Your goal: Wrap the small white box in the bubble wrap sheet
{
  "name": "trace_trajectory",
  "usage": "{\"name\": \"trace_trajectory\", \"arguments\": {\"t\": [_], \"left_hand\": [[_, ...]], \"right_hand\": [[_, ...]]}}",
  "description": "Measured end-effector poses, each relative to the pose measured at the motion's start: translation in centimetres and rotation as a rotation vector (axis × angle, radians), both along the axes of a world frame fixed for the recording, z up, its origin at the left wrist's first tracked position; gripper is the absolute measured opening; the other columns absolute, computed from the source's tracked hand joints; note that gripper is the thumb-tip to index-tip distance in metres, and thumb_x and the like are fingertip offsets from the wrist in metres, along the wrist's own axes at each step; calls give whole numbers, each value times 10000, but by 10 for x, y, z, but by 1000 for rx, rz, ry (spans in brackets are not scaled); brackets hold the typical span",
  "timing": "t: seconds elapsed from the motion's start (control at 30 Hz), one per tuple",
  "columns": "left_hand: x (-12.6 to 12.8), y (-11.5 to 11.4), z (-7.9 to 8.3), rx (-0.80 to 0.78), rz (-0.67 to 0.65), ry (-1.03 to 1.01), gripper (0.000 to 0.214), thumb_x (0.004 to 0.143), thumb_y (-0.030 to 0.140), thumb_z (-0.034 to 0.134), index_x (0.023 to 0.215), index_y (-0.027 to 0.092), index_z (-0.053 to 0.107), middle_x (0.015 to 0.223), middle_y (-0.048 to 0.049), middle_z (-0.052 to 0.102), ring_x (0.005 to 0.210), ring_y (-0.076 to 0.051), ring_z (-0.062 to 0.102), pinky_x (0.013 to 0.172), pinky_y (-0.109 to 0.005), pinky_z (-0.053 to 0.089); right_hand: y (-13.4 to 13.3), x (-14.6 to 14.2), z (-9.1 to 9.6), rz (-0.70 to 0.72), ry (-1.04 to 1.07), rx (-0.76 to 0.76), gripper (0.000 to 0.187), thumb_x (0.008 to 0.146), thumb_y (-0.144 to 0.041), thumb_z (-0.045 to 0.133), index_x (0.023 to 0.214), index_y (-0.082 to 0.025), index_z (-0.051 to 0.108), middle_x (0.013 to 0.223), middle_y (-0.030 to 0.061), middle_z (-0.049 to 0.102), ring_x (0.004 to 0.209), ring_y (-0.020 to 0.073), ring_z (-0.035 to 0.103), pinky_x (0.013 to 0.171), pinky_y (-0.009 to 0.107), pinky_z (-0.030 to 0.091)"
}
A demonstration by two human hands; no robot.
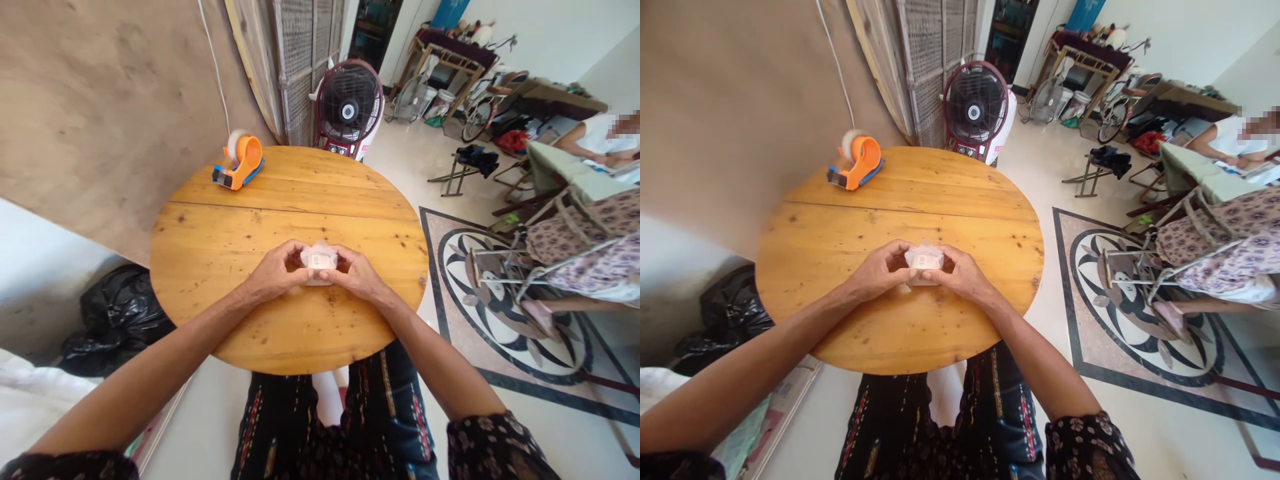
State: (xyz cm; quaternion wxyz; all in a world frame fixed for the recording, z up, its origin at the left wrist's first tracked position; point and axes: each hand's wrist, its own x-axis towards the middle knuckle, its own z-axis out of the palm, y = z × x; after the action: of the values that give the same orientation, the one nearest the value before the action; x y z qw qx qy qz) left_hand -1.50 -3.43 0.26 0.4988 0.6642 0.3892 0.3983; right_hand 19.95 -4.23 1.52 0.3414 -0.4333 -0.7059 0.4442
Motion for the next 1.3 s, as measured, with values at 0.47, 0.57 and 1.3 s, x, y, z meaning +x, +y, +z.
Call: {"name": "trace_trajectory", "arguments": {"t": [0.47, 0.57, 1.3], "left_hand": [[0, 1, 1, -139, -82, -178, 721, 786, 265, 691, 1410, 153, 347, 1159, -149, 677, 981, -213, 696, 850, -347, 568], [1, 1, 0, -120, -69, -170, 739, 793, 289, 689, 1433, 147, 347, 1172, -154, 673, 980, -220, 696, 850, -355, 568], [4, -1, 8, -351, -130, -269, 1050, 757, 357, 802, 1560, 139, 163, 1239, -176, 645, 1018, -230, 679, 925, -361, 520]], "right_hand": [[5, -2, -14, -29, 37, -43, 370, 792, -468, 743, 1054, -209, 703, 1076, 59, 715, 951, 209, 688, 844, 358, 557], [4, -2, -17, -7, 143, -113, 422, 793, -469, 744, 1114, -209, 655, 1023, 46, 727, 909, 198, 695, 832, 355, 563], [1, -4, -28, -102, 146, -62, 850, 780, -547, 741, 1463, -234, 342, 1031, 61, 721, 859, 220, 703, 854, 415, 558]]}}
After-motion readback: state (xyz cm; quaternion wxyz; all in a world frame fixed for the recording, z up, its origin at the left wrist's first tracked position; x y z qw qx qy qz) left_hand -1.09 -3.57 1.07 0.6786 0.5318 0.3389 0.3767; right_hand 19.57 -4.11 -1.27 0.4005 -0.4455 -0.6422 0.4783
